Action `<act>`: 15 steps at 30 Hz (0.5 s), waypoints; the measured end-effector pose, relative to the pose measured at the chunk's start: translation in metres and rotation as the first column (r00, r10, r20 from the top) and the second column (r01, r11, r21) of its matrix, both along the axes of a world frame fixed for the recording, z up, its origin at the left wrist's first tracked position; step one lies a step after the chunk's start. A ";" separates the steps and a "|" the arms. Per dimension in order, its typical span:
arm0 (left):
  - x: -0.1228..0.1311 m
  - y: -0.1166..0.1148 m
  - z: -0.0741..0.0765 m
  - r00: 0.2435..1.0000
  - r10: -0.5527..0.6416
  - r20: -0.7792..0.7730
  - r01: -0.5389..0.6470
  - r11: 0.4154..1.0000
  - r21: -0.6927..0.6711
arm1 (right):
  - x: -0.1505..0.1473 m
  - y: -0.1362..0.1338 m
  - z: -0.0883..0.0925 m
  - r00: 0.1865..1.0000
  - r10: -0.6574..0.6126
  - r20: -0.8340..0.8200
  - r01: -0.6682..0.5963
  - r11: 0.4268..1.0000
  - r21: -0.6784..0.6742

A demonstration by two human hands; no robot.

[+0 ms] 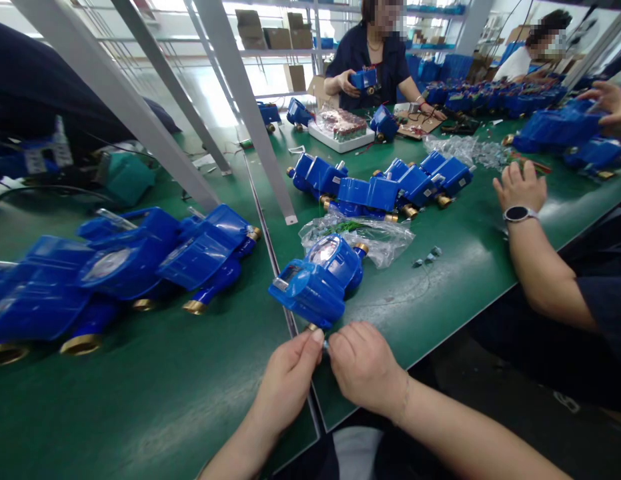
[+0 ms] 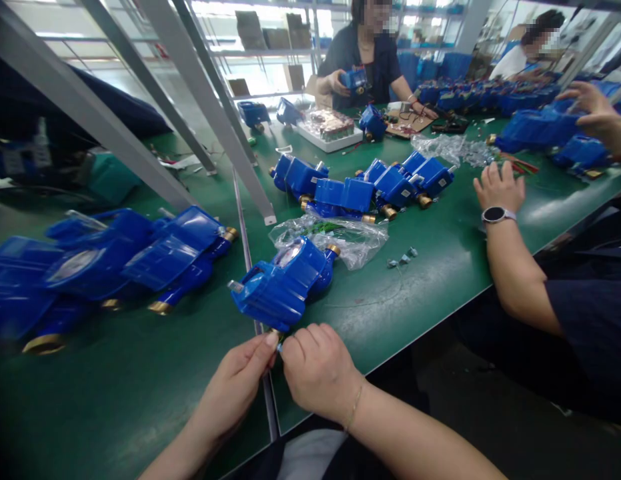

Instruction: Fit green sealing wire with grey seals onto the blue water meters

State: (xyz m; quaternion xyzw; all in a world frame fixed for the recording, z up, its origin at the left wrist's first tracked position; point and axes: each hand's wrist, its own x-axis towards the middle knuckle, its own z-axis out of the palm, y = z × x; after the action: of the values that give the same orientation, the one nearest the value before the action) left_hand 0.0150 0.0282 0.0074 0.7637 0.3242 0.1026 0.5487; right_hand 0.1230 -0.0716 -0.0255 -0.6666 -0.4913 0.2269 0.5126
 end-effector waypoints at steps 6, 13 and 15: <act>0.005 -0.005 0.003 0.998 0.059 0.026 -0.060 0.998 0.015 | -0.008 0.013 0.011 0.959 0.008 -0.282 -0.030 0.997 -0.072; 0.004 -0.003 -0.003 0.995 0.086 0.049 -0.082 0.993 -0.091 | -0.003 -0.002 0.010 0.909 -0.133 0.396 0.135 0.991 0.024; 0.005 -0.002 -0.003 0.995 0.086 0.059 -0.078 0.988 -0.132 | 0.002 -0.001 0.005 0.764 -0.109 0.635 0.090 0.994 0.063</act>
State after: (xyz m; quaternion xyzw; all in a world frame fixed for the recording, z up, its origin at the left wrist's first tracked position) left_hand 0.0197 0.0257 0.0044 0.7087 0.3434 0.1283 0.6028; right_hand 0.1250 -0.0729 -0.0201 -0.7217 -0.6032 -0.0472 0.3364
